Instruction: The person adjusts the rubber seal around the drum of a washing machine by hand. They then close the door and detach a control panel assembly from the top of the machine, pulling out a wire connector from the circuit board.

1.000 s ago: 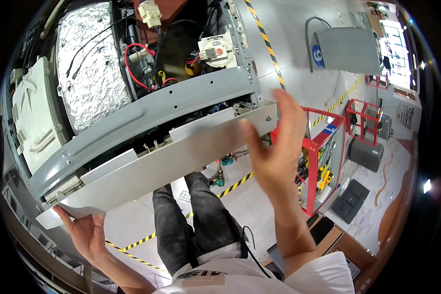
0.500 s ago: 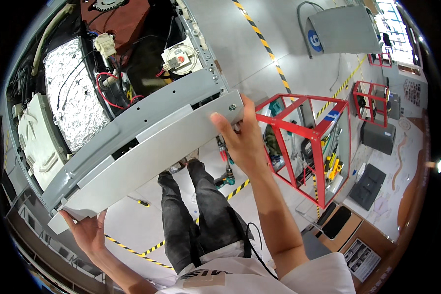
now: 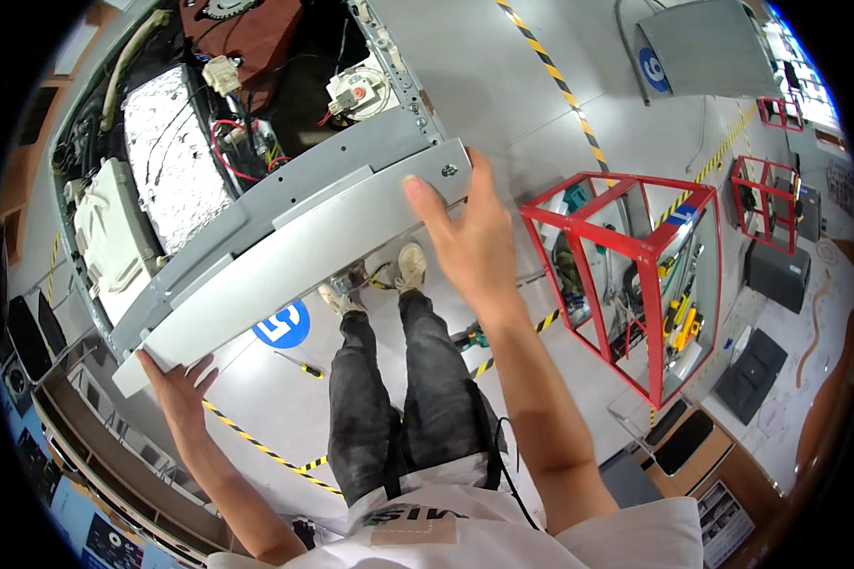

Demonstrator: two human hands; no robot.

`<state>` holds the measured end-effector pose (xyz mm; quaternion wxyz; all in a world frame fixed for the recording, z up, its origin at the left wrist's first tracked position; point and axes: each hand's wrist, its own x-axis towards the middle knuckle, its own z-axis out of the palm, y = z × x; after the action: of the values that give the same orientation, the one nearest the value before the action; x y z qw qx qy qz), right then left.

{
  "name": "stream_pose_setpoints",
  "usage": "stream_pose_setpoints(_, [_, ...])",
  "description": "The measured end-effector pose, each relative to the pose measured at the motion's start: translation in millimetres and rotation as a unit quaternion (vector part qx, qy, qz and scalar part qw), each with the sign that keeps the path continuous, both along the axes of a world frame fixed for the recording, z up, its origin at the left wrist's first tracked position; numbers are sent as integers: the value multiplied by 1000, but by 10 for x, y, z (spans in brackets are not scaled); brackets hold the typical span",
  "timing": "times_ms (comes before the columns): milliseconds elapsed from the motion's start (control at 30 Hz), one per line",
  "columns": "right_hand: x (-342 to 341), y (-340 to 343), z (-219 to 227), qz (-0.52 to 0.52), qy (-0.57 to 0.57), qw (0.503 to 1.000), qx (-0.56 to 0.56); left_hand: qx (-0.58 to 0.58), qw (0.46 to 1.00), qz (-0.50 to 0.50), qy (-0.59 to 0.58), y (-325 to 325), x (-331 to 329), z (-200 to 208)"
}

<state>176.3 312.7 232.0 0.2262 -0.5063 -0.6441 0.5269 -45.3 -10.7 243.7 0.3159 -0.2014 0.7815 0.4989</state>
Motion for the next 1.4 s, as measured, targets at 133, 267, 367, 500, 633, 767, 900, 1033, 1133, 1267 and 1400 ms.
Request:
stream_pose_setpoints(133, [-42, -7, 63, 3, -50, 999, 13, 74, 995, 69, -16, -22, 14, -81])
stream_pose_setpoints(267, [30, 53, -74, -19, 25, 999, -18, 123, 988, 95, 4, 90, 83, -78])
stream_pose_setpoints(367, [63, 98, -194, -24, 102, 988, -112, 159, 982, 99, -33, 50, 72, -81])
stream_pose_setpoints(500, [85, 110, -311, -8, 162, 966, -201, 141, 984, 101, -32, -102, 48, -164])
stream_pose_setpoints(633, [90, 114, -333, -21, 175, 964, -200, 96, 971, 217, 16, -242, 53, -196])
stream_pose_setpoints(767, [98, 184, -470, -16, 119, 962, -244, 148, 937, 302, 93, -674, 51, -244])
stream_pose_setpoints(900, [167, 264, -515, -37, 157, 951, -263, 260, 920, 281, 90, -839, -166, -393])
stream_pose_setpoints(1033, [268, 462, -705, -41, 134, 945, -296, 313, 916, 231, 98, -918, -246, -556])
stream_pose_setpoints(1133, [318, 601, -777, 10, 141, 936, -323, 255, 939, 206, 105, -1063, -283, -661])
stream_pose_setpoints(1267, [311, 631, -710, 15, 126, 941, -312, 253, 953, 134, 99, -1206, -345, -643])
stream_pose_setpoints(1400, [254, 551, -550, 24, 103, 946, -306, 240, 961, 82, 111, -1300, -344, -649])
